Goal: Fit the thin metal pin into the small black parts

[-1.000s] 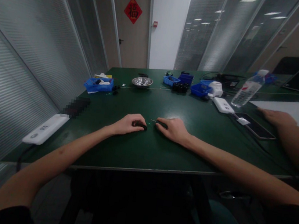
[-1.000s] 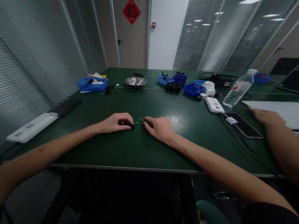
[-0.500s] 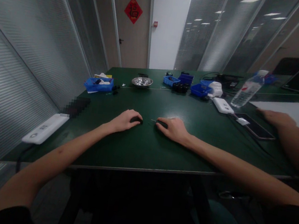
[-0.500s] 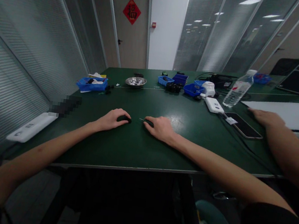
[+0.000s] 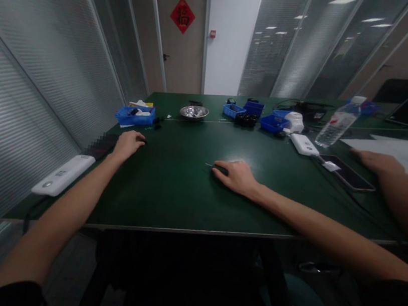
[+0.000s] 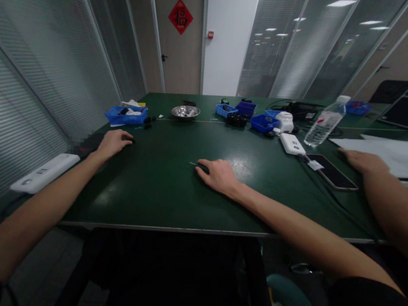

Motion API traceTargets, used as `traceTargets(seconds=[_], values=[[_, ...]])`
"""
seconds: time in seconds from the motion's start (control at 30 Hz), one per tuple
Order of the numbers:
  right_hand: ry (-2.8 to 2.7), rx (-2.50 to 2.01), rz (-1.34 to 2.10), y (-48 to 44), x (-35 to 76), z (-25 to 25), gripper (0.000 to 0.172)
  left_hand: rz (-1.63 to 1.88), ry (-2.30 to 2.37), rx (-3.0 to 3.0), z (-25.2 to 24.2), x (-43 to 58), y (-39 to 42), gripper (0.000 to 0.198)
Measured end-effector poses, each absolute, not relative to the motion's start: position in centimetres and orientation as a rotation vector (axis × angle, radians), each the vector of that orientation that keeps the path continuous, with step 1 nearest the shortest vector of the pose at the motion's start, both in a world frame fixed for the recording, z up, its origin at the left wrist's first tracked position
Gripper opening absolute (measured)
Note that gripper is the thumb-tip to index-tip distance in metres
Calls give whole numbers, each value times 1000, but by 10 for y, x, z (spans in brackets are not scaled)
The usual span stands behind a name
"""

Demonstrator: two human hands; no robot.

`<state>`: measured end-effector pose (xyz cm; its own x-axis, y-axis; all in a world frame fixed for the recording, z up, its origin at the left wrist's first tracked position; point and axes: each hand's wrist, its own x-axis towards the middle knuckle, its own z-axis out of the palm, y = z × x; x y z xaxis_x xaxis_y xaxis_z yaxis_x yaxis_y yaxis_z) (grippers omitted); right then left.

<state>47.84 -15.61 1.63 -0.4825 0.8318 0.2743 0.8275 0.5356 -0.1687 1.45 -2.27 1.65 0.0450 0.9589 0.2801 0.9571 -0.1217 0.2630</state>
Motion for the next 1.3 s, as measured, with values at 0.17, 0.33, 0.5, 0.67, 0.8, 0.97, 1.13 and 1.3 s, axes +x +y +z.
traceTargets(seconds=[0.17, 0.33, 0.5, 0.67, 0.8, 0.97, 1.13, 1.3], values=[[-2455, -1397, 8, -156, 478, 17, 48, 638, 2199, 2107, 15, -9, -18, 31], [-2461, -1400, -7, -157, 477, 18, 48, 577, 2316, 2085, 15, -5, -19, 33], [-2462, -1409, -25, -157, 477, 17, 49, 558, 2387, 2071, 17, 1, -23, 33], [-2467, -1393, 1, -158, 477, 18, 48, 544, 2377, 2135, 17, 0, -23, 32], [-2468, -1399, -18, -158, 477, 19, 48, 510, 2359, 2160, 18, 0, -22, 32], [-2470, -1395, -12, -157, 477, 17, 48, 556, 2318, 2153, 19, 1, -21, 30], [-2473, -1392, -33, -156, 477, 17, 48, 722, 2219, 2099, 14, -5, -16, 26], [-2481, -1390, -39, -157, 477, 17, 48, 775, 2147, 2130, 11, -6, -13, 27]])
